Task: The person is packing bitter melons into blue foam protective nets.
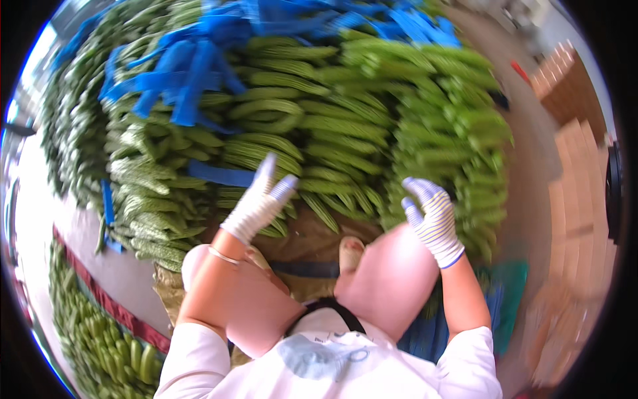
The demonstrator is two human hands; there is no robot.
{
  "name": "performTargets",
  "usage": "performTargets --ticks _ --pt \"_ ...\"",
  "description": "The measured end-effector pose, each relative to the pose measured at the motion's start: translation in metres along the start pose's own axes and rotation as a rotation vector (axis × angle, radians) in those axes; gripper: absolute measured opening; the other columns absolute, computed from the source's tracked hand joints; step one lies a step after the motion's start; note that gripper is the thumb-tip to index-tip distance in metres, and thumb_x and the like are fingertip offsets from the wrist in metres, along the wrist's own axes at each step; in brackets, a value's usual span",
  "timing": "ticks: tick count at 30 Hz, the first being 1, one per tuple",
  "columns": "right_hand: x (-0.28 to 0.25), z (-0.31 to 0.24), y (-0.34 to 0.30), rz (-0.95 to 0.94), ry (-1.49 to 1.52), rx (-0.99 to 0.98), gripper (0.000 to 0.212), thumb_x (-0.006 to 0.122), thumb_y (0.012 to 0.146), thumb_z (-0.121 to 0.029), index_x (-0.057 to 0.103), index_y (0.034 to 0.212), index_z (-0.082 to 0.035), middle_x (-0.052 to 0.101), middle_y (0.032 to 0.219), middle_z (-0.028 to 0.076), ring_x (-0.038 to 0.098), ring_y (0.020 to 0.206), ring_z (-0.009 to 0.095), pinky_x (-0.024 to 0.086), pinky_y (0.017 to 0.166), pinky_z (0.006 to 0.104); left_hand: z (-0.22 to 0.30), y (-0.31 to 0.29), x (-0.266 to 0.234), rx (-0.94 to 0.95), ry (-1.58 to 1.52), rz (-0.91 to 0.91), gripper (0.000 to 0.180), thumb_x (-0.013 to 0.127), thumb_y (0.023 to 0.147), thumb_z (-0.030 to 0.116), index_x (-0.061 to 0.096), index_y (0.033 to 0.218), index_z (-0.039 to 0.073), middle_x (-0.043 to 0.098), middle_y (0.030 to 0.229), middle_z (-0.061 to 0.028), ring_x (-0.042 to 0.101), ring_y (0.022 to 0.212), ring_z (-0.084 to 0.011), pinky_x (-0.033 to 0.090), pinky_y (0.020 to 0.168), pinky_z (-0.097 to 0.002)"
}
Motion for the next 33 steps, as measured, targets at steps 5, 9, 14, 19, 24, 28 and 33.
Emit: performTargets --ticks 5,9,14,19,24,28,33 --pt "0.111 -0.071 0.13 -0.183 0.37 -0.158 0.032 0.066 0.083 -0.013 0.061 0.113 -0.004 0.066 0.102 0.014 0.063 0.092 0.031 0.05 0.082 0.0391 0.009 0.007 -0.03 0.002 0.222 0.176 0.081 0.059 0.09 0.041 0.02 0.146 -0.003 0.026 0.149 -0.027 0.023 0.14 -0.0375 0.02 0.115 -0.0382" --pt "0.224 -0.111 0.208 -0.524 0.955 0.084 0.045 0.062 0.09 -0.017 0.05 0.131 -0.004 0.061 0.12 0.016 0.06 0.109 0.024 0.046 0.094 0.032 0.021 -0.002 -0.132 0.189 -0.063 0.727 0.068 0.062 0.09 0.019 0.027 0.145 0.0 0.033 0.146 -0.0171 0.03 0.137 -0.0243 0.023 0.112 -0.0331" --pt "0.353 -0.186 0.267 -0.703 1.435 0.207 0.067 0.065 0.09 -0.034 0.036 0.144 -0.006 0.038 0.146 0.015 0.037 0.133 0.023 0.025 0.111 0.0345 -0.025 -0.006 -0.187 0.163 -0.444 1.012 0.061 0.062 0.09 0.019 0.034 0.141 -0.001 0.037 0.142 -0.0201 0.035 0.134 -0.0291 0.024 0.111 -0.035" --pt "0.394 -0.176 0.295 -0.335 1.52 0.512 0.052 0.066 0.088 -0.023 0.048 0.132 0.0 0.056 0.122 0.007 0.05 0.111 0.016 0.036 0.099 0.0303 -0.054 -0.007 -0.203 0.044 -0.351 1.004 0.064 0.062 0.09 0.019 0.031 0.143 0.0 0.035 0.143 -0.0152 0.033 0.132 -0.0255 0.025 0.11 -0.034" --pt "0.297 -0.18 0.253 -0.252 1.769 0.461 0.035 0.06 0.091 -0.01 0.054 0.124 -0.001 0.059 0.11 0.002 0.055 0.095 0.009 0.044 0.087 0.0233 -0.063 0.005 -0.189 0.106 -0.886 0.835 0.067 0.062 0.092 0.021 0.027 0.146 0.002 0.043 0.135 -0.0075 0.043 0.12 -0.0151 0.032 0.104 -0.0299" --pt "0.264 -0.161 0.197 -0.289 1.77 0.455 0.038 0.063 0.09 -0.013 0.053 0.124 0.001 0.058 0.112 0.003 0.054 0.102 0.01 0.043 0.093 0.0257 -0.033 0.016 -0.16 0.122 -1.051 0.529 0.042 0.061 0.093 0.021 0.049 0.127 0.0 0.058 0.115 -0.0036 0.051 0.106 -0.01 0.039 0.094 -0.0261" --pt "0.236 -0.157 0.156 -0.493 1.638 0.37 0.059 0.075 0.082 -0.028 0.048 0.127 -0.001 0.055 0.114 0.002 0.051 0.105 0.011 0.04 0.096 0.0278 -0.01 0.022 -0.114 0.078 -0.624 0.406 0.006 0.064 0.087 0.007 0.06 0.091 0.003 0.059 0.08 0.0013 0.052 0.074 -0.0059 0.046 0.069 -0.0235"
Point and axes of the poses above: each hand's wrist, its own y-axis towards the middle knuckle, its own x-axis out of the palm, z = x × y, the point moved 9 cm from there along y, towards the middle knuckle
